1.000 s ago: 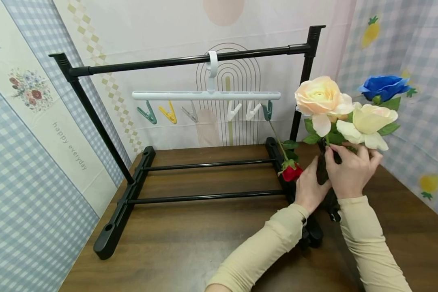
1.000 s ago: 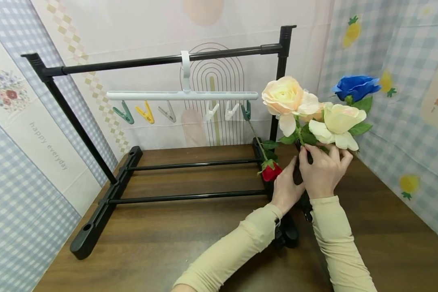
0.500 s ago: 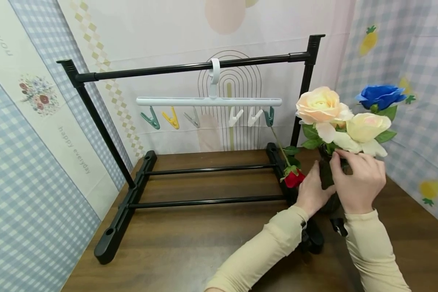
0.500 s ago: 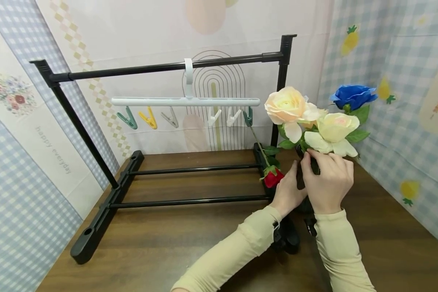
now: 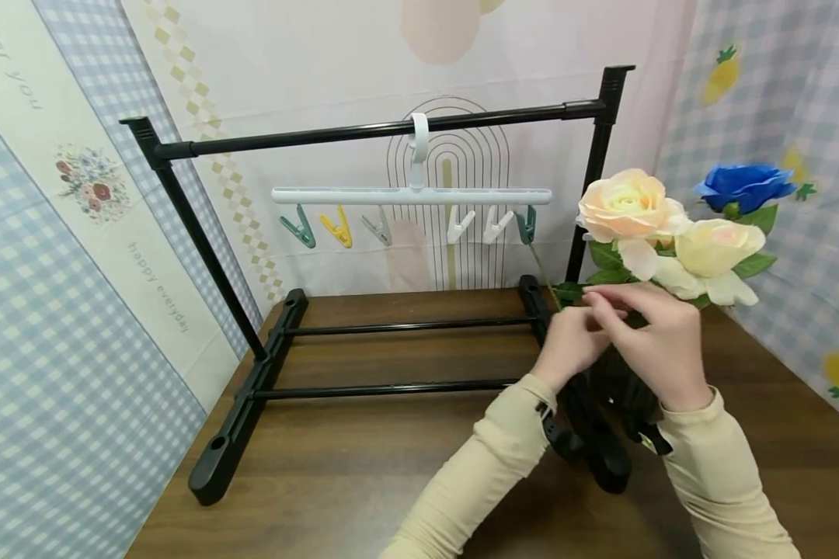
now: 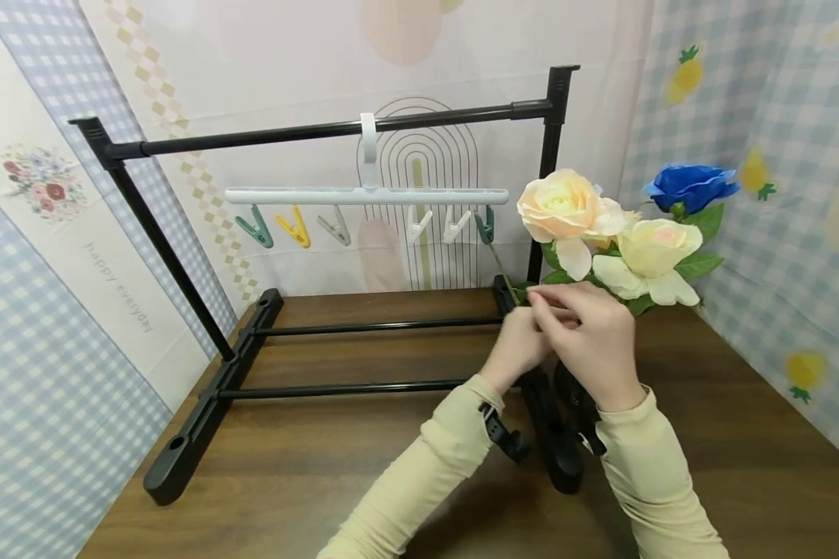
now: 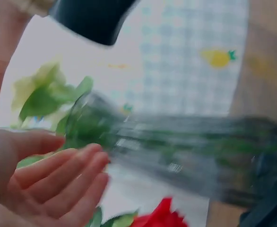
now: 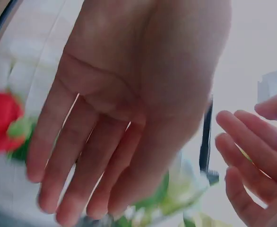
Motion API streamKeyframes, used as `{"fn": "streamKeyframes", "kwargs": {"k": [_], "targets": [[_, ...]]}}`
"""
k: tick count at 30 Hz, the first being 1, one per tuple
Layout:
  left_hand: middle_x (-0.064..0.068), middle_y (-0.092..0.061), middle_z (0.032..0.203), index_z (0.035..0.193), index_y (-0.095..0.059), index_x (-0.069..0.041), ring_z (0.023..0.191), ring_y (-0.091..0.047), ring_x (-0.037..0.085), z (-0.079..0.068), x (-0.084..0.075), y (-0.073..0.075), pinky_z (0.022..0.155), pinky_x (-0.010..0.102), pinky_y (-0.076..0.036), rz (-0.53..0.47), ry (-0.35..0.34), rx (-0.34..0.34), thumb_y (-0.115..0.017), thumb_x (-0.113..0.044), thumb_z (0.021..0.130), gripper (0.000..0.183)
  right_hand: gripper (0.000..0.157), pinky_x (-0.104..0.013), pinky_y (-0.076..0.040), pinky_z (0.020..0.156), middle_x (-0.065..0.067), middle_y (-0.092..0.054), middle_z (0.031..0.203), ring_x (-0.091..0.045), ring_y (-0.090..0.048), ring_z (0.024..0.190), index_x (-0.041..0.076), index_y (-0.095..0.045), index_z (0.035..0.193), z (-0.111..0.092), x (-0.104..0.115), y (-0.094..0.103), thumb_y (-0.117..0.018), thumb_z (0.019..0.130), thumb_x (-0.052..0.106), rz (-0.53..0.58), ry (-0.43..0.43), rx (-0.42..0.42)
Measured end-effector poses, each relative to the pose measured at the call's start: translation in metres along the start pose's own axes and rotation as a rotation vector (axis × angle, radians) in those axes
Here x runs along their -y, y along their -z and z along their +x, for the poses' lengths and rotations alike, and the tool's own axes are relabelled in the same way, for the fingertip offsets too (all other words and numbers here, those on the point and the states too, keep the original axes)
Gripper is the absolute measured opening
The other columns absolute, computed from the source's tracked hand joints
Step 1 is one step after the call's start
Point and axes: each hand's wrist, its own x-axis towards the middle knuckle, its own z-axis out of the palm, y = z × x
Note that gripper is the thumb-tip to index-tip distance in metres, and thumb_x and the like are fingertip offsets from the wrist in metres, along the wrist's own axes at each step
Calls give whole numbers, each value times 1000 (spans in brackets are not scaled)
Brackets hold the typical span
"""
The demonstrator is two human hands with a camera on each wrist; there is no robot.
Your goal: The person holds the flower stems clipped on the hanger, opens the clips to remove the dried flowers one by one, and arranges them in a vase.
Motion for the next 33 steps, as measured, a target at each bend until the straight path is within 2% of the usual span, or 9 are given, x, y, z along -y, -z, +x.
{"fn": "streamKeyframes", "kwargs": {"k": [3, 6, 9, 12, 15, 20, 24, 28, 33], "targets": [[4, -76, 80, 95, -79, -13, 59, -56, -3, 7, 9, 12, 54, 6, -38, -167, 44, -253, -63, -14, 88, 17, 19, -4, -41, 75, -12, -76, 90, 21, -52, 88, 5, -77, 98, 12, 3, -11, -75, 80, 0, 63, -36, 90], [13, -75, 83, 99, -76, -7, 61, -64, 9, 10, 23, 20, 56, 12, -45, -429, 70, -469, -62, -10, 90, 17, 23, -20, -47, 76, -14, -74, 102, 1, -63, 93, 7, -74, 111, 25, 4, -27, -68, 89, 9, 74, -135, 196], [13, -73, 102, 115, -70, -10, 85, -71, 25, 13, 36, 23, 71, 21, -54, -615, 119, -565, -61, -13, 93, 24, 33, -41, -49, 81, -18, -70, 116, -28, -65, 101, 5, -66, 124, 41, -1, -44, -60, 96, 20, 20, -255, 299], [9, -67, 120, 131, -60, -14, 109, -65, 24, 14, 46, 23, 90, 32, -52, -713, 243, -522, -62, -18, 93, 37, 45, -52, -47, 85, -23, -64, 126, -42, -62, 107, 0, -57, 134, 54, -9, -60, -57, 96, 24, -65, -335, 370], [9, -60, 133, 141, -51, -16, 124, -57, 24, 16, 52, 23, 104, 41, -46, -804, 377, -399, -64, -25, 93, 50, 54, -56, -47, 87, -26, -58, 132, -48, -59, 108, -4, -50, 138, 66, -14, -73, -55, 96, 29, -148, -406, 429], [5, -65, 128, 133, -60, -20, 124, -58, 25, 23, 55, 21, 111, 46, -38, -875, 504, -250, -67, -31, 91, 44, 55, -58, -45, 91, -27, -57, 132, -50, -57, 110, -4, -53, 132, 82, -23, -90, -54, 96, 37, -187, -483, 451], [8, -73, 112, 117, -72, -15, 108, -67, 31, 27, 53, 16, 108, 41, -42, -917, 497, -287, -71, -24, 88, 30, 54, -54, -47, 85, -24, -66, 121, -44, -61, 107, -1, -61, 125, 91, -30, -99, -55, 95, 44, -209, -493, 394], [17, -75, 95, 103, -77, -7, 96, -70, 38, 28, 52, 13, 95, 29, -50, -928, 462, -344, -74, -17, 85, 20, 48, -42, -43, 62, -22, -72, 97, -38, -63, 82, 1, -70, 100, 93, -34, -106, -58, 93, 47, -268, -469, 324], [19, -74, 85, 96, -78, -4, 68, -70, 20, 26, 54, 11, 80, 22, -52, -918, 415, -354, -74, -16, 84, 17, 46, -32, -30, 49, -22, -70, 81, -35, -59, 66, 2, -63, 77, 91, -37, -109, -59, 93, 45, -278, -409, 260]]}}
